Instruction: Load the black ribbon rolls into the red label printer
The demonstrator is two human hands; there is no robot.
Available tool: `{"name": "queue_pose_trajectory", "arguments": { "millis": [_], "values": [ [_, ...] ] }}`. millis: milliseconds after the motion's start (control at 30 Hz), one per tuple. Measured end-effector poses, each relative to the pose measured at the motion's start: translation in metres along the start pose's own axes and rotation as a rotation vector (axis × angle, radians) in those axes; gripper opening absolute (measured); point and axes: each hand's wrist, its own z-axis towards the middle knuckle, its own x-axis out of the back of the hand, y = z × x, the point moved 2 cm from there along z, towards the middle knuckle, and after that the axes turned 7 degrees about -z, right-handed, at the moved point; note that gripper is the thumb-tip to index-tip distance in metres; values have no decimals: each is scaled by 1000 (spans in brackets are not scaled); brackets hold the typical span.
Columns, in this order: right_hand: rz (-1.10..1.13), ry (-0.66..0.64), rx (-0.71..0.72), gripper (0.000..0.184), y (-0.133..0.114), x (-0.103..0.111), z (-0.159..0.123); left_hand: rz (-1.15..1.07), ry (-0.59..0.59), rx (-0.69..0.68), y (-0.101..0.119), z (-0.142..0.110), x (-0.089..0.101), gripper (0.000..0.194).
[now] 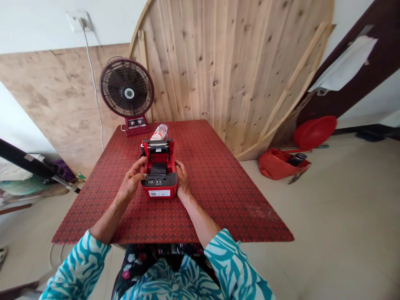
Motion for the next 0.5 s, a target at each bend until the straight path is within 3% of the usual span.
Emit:
{"name": "queue_pose_trajectory", "arguments": {
  "millis": [233,367,500],
  "values": [
    [-20,-11,38,35,-5,-1,1,612,-277,-138,36,31,-28,33],
    [-19,3,70,34,-10,-2,1,947,-430,-112,34,63,-42,27],
    [-10,21,83,33,-10,-4,3,1124,-518,-29,29,84,-47,24]
  ]
}}
